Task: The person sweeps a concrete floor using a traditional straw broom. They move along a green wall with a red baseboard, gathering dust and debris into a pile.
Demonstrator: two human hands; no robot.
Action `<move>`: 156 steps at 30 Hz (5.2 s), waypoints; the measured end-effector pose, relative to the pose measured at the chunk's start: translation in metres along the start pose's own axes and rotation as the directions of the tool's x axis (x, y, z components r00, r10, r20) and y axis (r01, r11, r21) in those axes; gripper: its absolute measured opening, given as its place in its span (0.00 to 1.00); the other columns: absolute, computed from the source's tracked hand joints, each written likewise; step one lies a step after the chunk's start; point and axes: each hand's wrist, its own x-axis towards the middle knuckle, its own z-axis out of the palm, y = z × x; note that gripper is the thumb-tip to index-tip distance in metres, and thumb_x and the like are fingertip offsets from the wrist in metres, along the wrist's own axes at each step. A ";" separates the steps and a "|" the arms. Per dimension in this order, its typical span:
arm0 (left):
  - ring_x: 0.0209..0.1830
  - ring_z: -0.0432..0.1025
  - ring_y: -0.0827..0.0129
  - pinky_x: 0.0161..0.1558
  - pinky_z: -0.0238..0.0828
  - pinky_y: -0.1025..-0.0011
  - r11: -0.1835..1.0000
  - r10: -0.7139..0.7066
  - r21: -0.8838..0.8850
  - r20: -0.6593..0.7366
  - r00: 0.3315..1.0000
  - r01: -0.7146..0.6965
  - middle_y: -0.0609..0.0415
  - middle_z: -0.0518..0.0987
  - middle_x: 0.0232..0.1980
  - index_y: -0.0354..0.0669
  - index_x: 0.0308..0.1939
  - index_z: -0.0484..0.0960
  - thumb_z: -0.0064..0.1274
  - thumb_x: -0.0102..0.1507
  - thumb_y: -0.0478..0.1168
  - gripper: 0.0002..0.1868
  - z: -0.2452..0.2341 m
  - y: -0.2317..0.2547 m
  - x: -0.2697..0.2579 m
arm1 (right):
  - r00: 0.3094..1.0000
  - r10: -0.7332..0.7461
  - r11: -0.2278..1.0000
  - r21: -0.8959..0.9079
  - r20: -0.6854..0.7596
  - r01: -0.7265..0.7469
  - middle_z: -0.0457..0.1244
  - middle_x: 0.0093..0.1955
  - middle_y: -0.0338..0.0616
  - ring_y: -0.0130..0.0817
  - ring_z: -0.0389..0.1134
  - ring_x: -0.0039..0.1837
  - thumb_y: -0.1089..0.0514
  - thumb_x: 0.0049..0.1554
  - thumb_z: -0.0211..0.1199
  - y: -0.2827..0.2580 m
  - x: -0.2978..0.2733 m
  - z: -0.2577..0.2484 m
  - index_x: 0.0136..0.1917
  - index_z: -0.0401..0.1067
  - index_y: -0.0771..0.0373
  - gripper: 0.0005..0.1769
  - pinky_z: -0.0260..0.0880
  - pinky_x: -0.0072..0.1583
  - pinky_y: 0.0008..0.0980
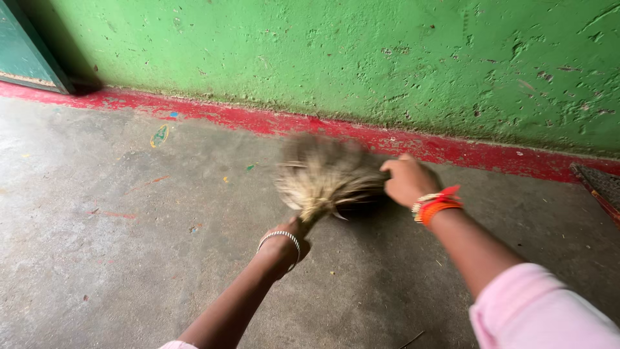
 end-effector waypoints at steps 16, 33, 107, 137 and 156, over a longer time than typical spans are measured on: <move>0.43 0.78 0.50 0.44 0.76 0.52 0.912 -0.386 -0.254 -0.262 0.884 0.323 0.38 0.82 0.48 0.41 0.63 0.62 0.53 0.62 0.51 0.31 -0.035 -0.111 0.014 | 0.986 -0.124 0.987 -0.086 0.107 0.134 0.63 0.68 0.45 0.51 0.67 0.65 0.57 0.51 0.60 -0.032 -0.006 0.002 0.66 0.73 0.43 0.28 0.69 0.63 0.52; 0.44 0.77 0.35 0.47 0.72 0.44 0.929 -0.310 -0.344 -0.517 0.798 0.138 0.34 0.82 0.48 0.56 0.67 0.67 0.29 0.71 0.56 0.25 -0.092 -0.055 -0.104 | 0.800 -0.400 0.280 0.891 0.447 -0.358 0.72 0.41 0.51 0.36 0.76 0.39 0.57 0.56 0.60 -0.189 0.025 0.124 0.51 0.70 0.68 0.14 0.79 0.42 0.37; 0.76 0.53 0.69 0.65 0.61 0.55 0.501 -0.598 0.172 -0.639 0.483 0.848 0.57 0.63 0.74 0.56 0.80 0.50 0.33 0.69 0.64 0.38 -0.080 -0.490 -0.580 | 0.687 -0.642 0.766 0.339 0.340 0.547 0.71 0.51 0.57 0.48 0.74 0.53 0.48 0.37 0.84 -0.557 -0.255 0.198 0.54 0.75 0.66 0.36 0.75 0.55 0.43; 0.78 0.50 0.70 0.70 0.53 0.55 0.543 -0.468 0.345 -0.633 0.617 0.766 0.58 0.60 0.74 0.54 0.79 0.48 0.38 0.69 0.60 0.38 -0.099 -0.468 -0.621 | -0.044 -0.916 0.127 0.392 0.399 0.911 0.70 0.46 0.53 0.53 0.73 0.47 0.60 0.52 0.68 -0.604 -0.521 0.135 0.77 0.57 0.37 0.44 0.75 0.49 0.50; 0.82 0.41 0.56 0.74 0.41 0.40 0.253 -0.944 -0.422 -0.302 0.128 0.870 0.49 0.49 0.81 0.54 0.78 0.53 0.40 0.67 0.65 0.40 -0.093 -0.541 -0.681 | 0.011 -0.879 0.163 0.278 0.476 0.947 0.71 0.46 0.49 0.48 0.74 0.49 0.61 0.54 0.62 -0.650 -0.564 0.117 0.62 0.70 0.51 0.22 0.76 0.50 0.46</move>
